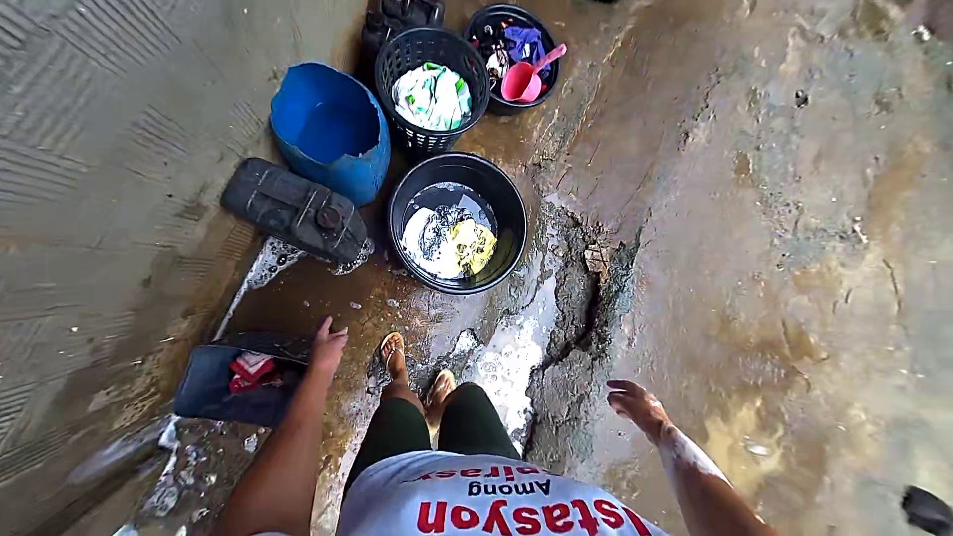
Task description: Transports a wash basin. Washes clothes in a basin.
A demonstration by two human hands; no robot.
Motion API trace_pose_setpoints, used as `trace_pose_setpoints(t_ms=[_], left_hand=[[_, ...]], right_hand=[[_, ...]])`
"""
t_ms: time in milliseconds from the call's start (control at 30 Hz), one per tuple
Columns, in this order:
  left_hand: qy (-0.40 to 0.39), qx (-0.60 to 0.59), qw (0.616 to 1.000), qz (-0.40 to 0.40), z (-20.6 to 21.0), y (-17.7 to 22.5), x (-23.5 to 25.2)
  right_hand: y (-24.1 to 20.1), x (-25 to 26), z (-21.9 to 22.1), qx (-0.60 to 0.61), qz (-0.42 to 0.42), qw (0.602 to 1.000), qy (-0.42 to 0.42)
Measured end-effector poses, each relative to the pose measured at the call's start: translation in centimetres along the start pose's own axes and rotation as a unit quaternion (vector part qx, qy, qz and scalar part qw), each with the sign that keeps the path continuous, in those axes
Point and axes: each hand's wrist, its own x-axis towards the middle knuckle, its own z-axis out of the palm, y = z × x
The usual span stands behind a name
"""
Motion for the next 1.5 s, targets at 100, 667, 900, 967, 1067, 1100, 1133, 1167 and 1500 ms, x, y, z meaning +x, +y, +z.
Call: trace_pose_setpoints(t_ms=[100, 667, 900, 967, 1067, 1100, 1133, 1167, 1500], left_hand=[[-0.036, 0.018, 0.999, -0.009, 5.0, 1.3, 3.0], [0.045, -0.161, 0.972, -0.163, 32.5, -3.9, 19.9], [0.075, -0.178, 0.968, -0.158, 36.9, -2.3, 23.9], [0.083, -0.215, 0.962, -0.148, 38.2, -2.4, 25.7], [0.116, -0.25, 0.947, -0.165, 40.0, -3.4, 28.1], [0.125, -0.228, 0.95, -0.173, 40.3, -3.8, 28.6], [0.125, -0.195, 0.957, -0.177, 40.3, -4.0, 28.8], [0.121, -0.172, 0.962, -0.176, 40.1, -4.0, 28.8], [0.149, -0.195, 0.952, -0.185, 35.4, -14.4, 17.3]], right_hand=[[-2.9, 3.2, -1.8, -0.07, 0.001, 0.997, -0.024], [-33.8, 44.5, 4.5, -0.217, -0.13, 0.965, -0.074], [-32.6, 54.6, 9.1, -0.189, -0.082, 0.978, -0.023], [-31.7, 56.2, 10.6, -0.112, -0.068, 0.991, -0.029], [-31.0, 57.6, 12.4, 0.009, -0.048, 0.998, -0.025], [-30.8, 57.7, 12.6, 0.015, -0.049, 0.999, -0.014], [-30.6, 57.6, 12.6, 0.009, -0.052, 0.999, -0.004], [-30.6, 57.3, 12.6, 0.001, -0.057, 0.998, 0.003], [-28.1, 45.0, 13.6, -0.179, -0.113, 0.974, -0.084]])
